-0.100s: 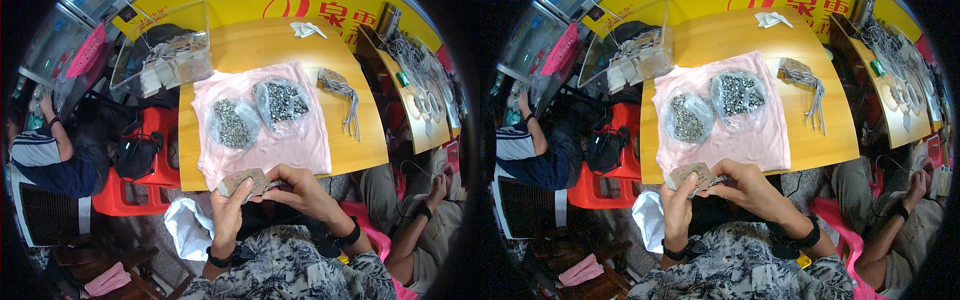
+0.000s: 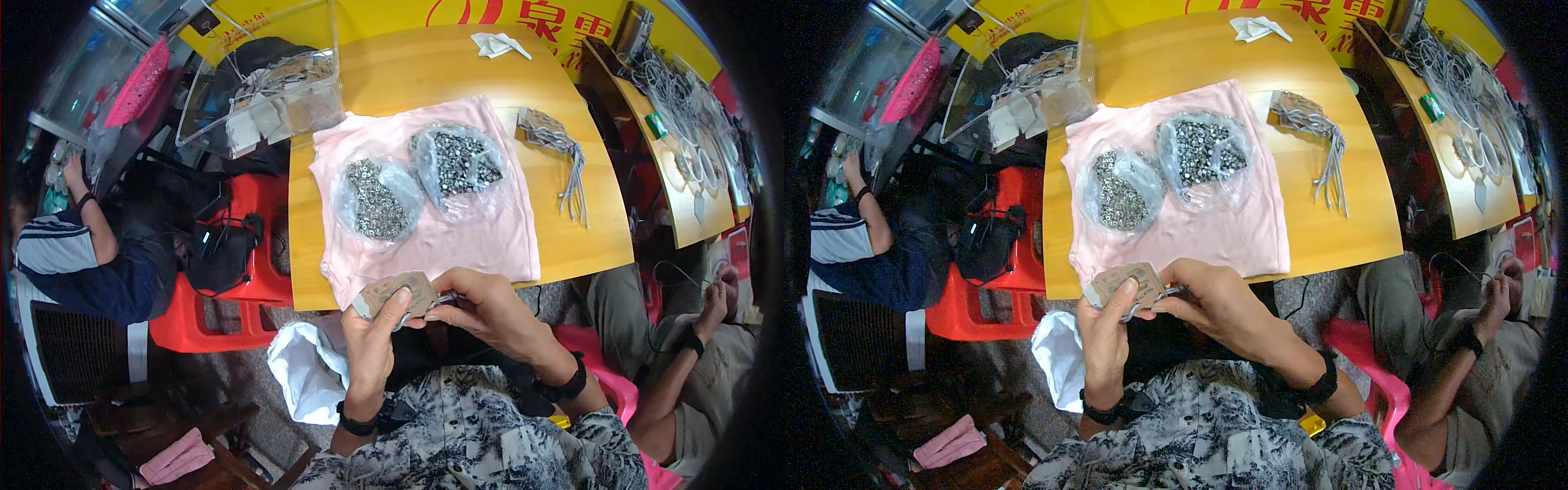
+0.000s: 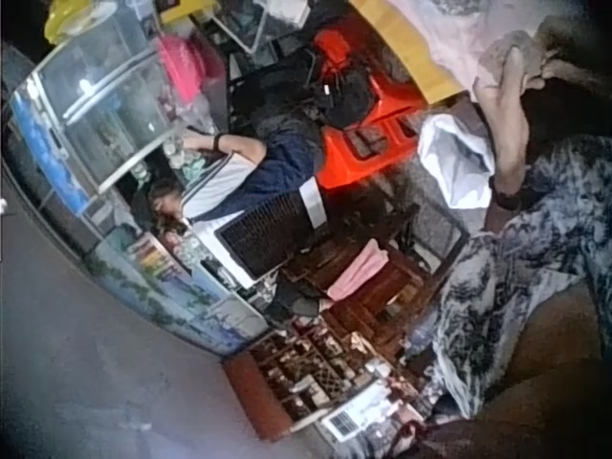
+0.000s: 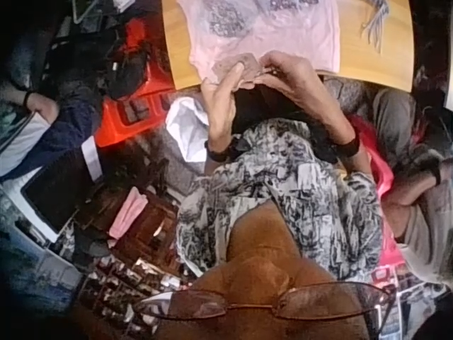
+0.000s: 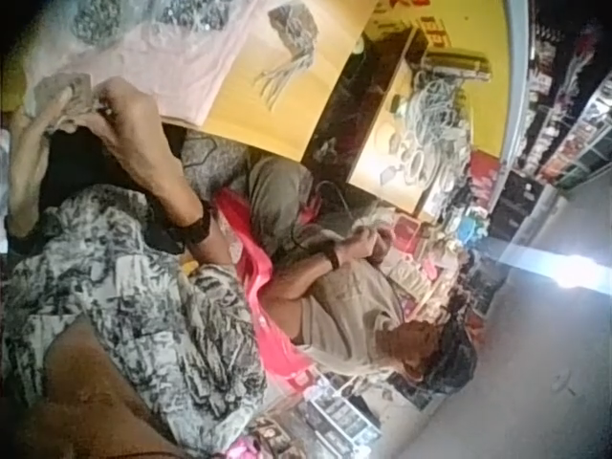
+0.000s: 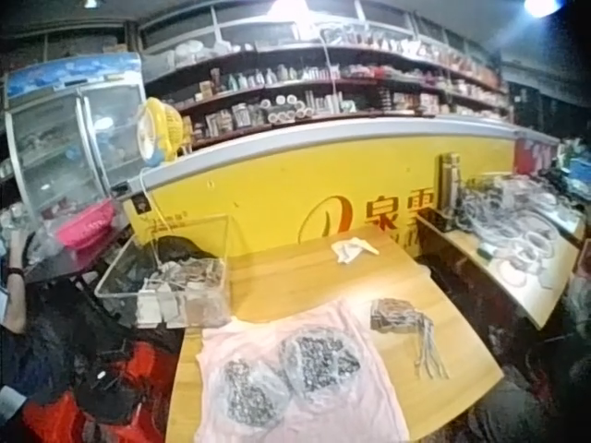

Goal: Sorting and preparing shoelace eyelets and metal hardware with production tracking tags.

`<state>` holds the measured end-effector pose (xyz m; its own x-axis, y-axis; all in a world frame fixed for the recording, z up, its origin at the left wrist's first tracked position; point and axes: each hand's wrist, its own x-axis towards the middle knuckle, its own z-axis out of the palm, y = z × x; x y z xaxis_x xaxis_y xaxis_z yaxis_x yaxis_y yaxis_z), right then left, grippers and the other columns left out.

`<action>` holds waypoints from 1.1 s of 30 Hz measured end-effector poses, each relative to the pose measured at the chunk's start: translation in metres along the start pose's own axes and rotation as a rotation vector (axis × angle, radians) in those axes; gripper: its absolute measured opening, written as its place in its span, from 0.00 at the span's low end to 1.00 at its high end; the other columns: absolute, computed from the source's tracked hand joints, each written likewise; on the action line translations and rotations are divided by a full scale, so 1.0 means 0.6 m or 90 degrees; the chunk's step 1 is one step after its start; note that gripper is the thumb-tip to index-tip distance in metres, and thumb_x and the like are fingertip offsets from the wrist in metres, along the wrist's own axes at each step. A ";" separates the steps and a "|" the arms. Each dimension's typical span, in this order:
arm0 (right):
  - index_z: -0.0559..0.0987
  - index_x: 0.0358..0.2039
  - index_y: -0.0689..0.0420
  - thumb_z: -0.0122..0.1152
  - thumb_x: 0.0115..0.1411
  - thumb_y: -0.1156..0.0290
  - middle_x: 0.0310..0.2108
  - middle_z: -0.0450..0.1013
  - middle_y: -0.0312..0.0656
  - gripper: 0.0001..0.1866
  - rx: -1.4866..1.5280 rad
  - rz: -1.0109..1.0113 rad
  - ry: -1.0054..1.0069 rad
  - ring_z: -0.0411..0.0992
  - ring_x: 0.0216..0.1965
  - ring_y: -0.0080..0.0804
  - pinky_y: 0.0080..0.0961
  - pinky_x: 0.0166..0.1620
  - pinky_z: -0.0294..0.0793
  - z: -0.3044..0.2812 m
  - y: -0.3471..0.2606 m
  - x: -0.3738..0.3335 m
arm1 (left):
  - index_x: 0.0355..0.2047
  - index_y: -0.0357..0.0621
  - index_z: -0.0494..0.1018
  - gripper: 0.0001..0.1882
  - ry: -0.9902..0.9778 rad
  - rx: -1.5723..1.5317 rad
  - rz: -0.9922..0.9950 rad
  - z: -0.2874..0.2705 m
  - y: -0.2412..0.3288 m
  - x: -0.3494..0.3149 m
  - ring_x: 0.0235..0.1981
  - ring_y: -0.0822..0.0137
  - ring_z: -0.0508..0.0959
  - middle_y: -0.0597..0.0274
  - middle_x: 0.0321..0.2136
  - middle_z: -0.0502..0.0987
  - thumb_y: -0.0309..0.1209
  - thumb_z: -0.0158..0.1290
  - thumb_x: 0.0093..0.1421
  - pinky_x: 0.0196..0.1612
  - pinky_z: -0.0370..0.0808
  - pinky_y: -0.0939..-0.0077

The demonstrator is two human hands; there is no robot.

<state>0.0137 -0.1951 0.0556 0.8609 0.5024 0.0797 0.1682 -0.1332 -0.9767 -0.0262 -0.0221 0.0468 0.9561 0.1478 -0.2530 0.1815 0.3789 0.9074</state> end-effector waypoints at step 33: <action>0.73 0.33 0.62 0.56 0.63 0.67 0.21 0.68 0.29 0.09 0.267 0.165 0.025 0.62 0.21 0.12 0.12 0.22 0.61 0.017 0.032 0.010 | 0.43 0.30 0.70 0.11 0.071 0.008 0.085 0.020 -0.020 -0.003 0.28 0.70 0.78 0.54 0.34 0.78 0.25 0.51 0.62 0.28 0.77 0.82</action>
<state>0.0170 -0.1861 0.0354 0.8679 0.4639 -0.1776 -0.2551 0.1093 -0.9607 -0.0272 -0.0378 0.0404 0.9406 0.2971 -0.1643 0.0573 0.3383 0.9393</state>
